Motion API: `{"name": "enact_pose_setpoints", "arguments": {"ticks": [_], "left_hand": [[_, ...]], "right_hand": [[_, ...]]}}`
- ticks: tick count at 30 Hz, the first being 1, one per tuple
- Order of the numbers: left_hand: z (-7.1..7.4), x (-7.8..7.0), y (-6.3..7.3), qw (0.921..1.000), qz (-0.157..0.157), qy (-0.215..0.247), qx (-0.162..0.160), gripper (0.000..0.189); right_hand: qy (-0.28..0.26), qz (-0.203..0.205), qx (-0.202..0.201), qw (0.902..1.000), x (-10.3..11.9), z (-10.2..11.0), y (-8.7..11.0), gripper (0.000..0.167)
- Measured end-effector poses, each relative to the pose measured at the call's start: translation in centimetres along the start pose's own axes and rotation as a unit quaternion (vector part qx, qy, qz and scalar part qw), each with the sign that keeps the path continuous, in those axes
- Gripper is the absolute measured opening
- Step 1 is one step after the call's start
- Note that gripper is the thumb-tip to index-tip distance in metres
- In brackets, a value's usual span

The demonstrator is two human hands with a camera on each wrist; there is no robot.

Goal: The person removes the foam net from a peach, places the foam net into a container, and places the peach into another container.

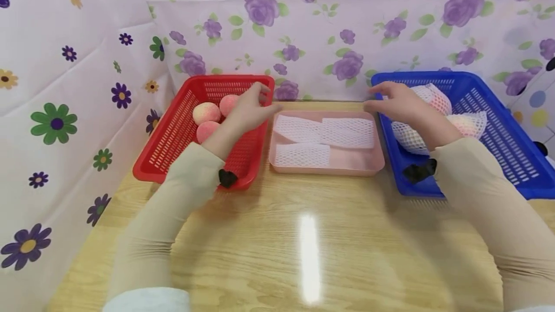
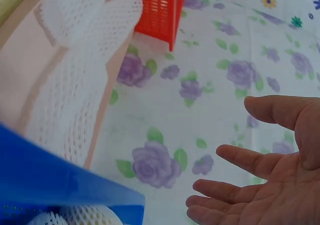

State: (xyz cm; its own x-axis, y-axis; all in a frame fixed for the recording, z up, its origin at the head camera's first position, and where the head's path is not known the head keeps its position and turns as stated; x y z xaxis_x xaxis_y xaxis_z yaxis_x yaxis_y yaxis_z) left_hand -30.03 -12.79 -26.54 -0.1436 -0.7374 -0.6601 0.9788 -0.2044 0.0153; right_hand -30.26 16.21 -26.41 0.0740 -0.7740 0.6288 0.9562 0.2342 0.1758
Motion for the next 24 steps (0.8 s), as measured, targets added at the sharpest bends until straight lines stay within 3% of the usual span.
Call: {"name": "enact_pose_setpoints", "arguments": {"ticks": [6, 14, 20, 24], "left_hand": [[-2.4, -2.0, 0.3, 0.9967, -0.028, 0.077, 0.003, 0.053], [-5.7, -4.2, 1.5, 0.9867, -0.056, 0.149, 0.031, 0.052], [-8.5, -5.4, 1.9, 0.9837, -0.062, 0.162, 0.047, 0.054], [-9.9, -6.6, 2.1, 0.9792, -0.068, 0.187, 0.039, 0.058]], "right_hand": [[-0.01, -0.018, -0.013, 0.9997, -2.1, 1.7, 0.6, 0.072], [-0.037, -0.031, -0.037, 0.9981, -5.0, 3.8, 1.1, 0.078], [-0.029, -0.025, -0.058, 0.9976, -6.9, 4.4, 0.9, 0.077], [-0.024, -0.019, -0.067, 0.9973, -8.1, 4.6, 0.5, 0.075]]}}
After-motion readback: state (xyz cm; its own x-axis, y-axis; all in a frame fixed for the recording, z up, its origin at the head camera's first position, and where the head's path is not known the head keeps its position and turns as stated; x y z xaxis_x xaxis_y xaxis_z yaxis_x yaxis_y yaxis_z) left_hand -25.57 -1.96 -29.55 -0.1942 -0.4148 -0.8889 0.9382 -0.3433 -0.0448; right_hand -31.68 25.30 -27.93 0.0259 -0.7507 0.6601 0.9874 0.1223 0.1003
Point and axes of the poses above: each hand's wrist, its own y-axis away from the middle knuckle, its own z-axis out of the back of the hand, x = y × z, the point moved 7 cm from there along -y, towards the middle knuckle, and after that the axes turned 4 degrees about -y, right-handed, at the moved point
